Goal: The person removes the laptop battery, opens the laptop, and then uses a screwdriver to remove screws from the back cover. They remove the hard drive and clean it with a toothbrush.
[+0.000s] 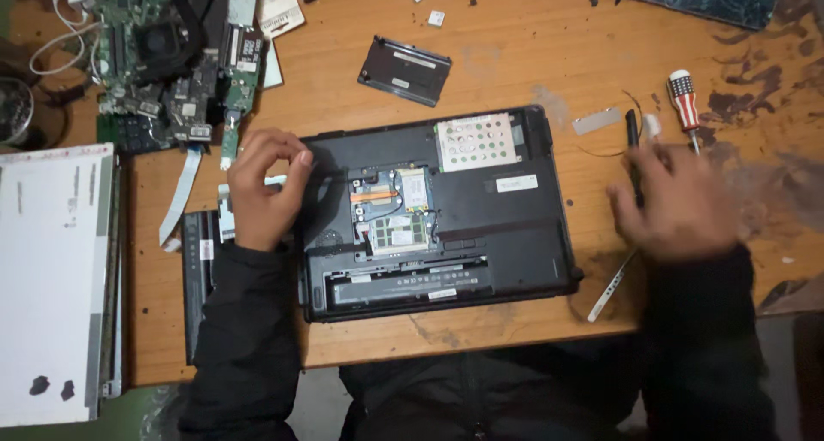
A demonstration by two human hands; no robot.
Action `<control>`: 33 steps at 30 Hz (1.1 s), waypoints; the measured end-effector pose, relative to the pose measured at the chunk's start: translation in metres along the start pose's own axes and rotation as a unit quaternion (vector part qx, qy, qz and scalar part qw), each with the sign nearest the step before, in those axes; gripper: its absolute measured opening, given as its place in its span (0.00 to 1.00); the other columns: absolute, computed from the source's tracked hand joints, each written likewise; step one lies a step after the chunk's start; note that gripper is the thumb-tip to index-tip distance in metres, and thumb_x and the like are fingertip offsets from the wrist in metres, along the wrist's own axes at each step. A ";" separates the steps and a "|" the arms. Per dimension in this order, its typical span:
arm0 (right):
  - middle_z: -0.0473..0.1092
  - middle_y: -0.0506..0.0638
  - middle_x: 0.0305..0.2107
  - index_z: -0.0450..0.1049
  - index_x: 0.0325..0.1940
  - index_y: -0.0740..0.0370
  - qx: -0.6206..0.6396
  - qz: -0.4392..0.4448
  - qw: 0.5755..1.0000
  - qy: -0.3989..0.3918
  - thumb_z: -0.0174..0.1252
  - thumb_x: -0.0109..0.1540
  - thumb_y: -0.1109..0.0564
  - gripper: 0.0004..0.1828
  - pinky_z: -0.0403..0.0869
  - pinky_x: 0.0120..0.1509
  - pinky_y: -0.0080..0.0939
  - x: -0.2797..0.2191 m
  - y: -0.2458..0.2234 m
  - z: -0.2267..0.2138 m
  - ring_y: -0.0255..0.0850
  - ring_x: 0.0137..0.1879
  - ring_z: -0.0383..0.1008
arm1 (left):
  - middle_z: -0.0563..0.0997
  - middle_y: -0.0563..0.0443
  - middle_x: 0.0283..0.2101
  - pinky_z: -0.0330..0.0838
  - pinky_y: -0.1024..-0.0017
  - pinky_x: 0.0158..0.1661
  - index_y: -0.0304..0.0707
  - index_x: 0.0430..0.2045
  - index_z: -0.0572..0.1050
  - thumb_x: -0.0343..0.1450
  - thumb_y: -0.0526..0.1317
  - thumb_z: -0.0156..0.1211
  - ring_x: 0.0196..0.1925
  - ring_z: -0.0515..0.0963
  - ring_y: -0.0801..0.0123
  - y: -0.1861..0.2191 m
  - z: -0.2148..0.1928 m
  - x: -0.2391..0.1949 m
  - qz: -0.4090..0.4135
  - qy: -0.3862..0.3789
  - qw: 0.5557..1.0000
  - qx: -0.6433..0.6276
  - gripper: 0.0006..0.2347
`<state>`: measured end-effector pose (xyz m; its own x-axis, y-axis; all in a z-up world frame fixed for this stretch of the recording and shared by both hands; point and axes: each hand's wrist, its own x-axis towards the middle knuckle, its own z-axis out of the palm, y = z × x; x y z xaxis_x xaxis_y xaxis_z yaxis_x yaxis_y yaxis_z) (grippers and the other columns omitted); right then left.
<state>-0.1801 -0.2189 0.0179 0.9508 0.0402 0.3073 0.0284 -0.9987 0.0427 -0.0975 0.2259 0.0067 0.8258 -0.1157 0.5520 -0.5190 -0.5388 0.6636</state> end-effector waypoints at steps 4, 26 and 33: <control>0.77 0.53 0.33 0.74 0.62 0.53 0.030 0.154 0.969 -0.190 0.66 0.60 0.37 0.31 0.76 0.37 0.51 -0.043 -0.011 -0.021 0.52 0.35 0.80 | 0.80 0.44 0.38 0.72 0.65 0.50 0.29 0.29 0.75 0.73 0.28 0.64 0.46 0.80 0.56 0.001 -0.006 -0.002 0.002 0.002 1.000 0.024 0.04; 0.72 0.55 0.55 0.76 0.63 0.52 0.074 -0.019 0.996 -0.041 0.60 0.65 0.57 0.21 0.74 0.58 0.53 0.034 0.016 0.029 0.53 0.60 0.72 | 0.80 0.43 0.40 0.71 0.63 0.51 0.29 0.30 0.75 0.72 0.28 0.66 0.48 0.79 0.53 -0.002 -0.010 -0.008 0.019 0.000 0.998 0.054 0.05; 0.77 0.47 0.53 0.81 0.49 0.52 0.073 -0.142 0.986 -0.040 0.56 0.59 0.63 0.17 0.65 0.73 0.56 0.054 0.031 0.041 0.46 0.65 0.73 | 0.79 0.43 0.39 0.70 0.61 0.51 0.29 0.29 0.75 0.71 0.27 0.66 0.48 0.78 0.52 -0.003 -0.011 -0.008 0.024 -0.004 0.998 0.064 0.04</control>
<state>-0.1152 -0.2488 -0.0036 0.9190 0.3225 0.2269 0.3361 -0.9415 -0.0229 -0.1052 0.2373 0.0058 0.8019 -0.1502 0.5782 -0.5266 -0.6350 0.5653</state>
